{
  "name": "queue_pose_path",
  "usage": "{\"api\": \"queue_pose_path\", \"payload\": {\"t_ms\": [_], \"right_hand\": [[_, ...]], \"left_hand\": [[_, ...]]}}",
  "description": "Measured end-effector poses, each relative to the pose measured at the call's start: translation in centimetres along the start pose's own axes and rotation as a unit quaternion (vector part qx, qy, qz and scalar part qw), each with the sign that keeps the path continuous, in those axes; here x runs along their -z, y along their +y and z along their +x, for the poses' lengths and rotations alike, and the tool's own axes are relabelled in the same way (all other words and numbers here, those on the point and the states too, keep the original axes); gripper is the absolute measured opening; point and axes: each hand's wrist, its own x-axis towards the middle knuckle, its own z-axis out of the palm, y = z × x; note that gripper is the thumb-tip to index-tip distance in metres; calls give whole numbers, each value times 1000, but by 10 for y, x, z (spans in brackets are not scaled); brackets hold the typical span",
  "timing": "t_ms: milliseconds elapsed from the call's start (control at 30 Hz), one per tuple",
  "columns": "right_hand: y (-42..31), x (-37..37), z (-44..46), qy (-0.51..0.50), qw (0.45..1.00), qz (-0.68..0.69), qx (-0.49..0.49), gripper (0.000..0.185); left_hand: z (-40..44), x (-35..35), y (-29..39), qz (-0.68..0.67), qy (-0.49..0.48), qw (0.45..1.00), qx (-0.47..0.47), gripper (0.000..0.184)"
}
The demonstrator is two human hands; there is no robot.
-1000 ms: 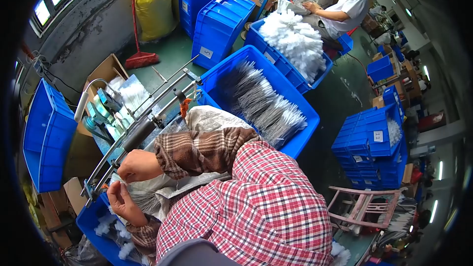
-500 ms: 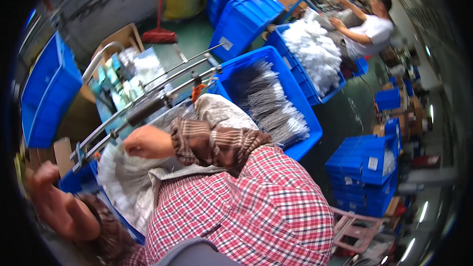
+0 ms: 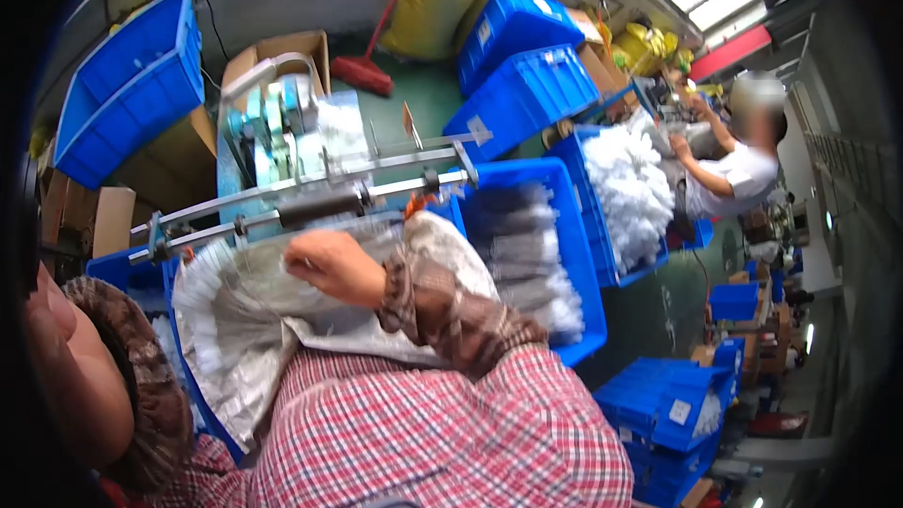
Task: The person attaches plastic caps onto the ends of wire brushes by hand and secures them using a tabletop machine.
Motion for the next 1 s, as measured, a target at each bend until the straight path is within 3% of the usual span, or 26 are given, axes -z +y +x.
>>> {"api": "queue_pose_path", "payload": {"t_ms": [267,367,400,467,600,1000], "right_hand": [[-9,5,3,-23,995,32,-87,12],[2,-3,0,31,999,19,-19,14],[0,0,0,8,998,21,-54,14],[9,-3,-1,27,999,17,-22,13],[8,3,0,22,998,19,-60,12],[26,6,4,84,995,16,-48,12]], "left_hand": [[-8,6,0,21,-9,999,-25,57],[-3,9,-1,3,-5,1000,-9,57],[-2,11,-2,2,-2,1000,-10,57],[-3,12,-1,4,5,1000,-17,56],[-8,17,4,4,30,999,-25,56],[0,14,9,-27,126,987,-99,55]]}}
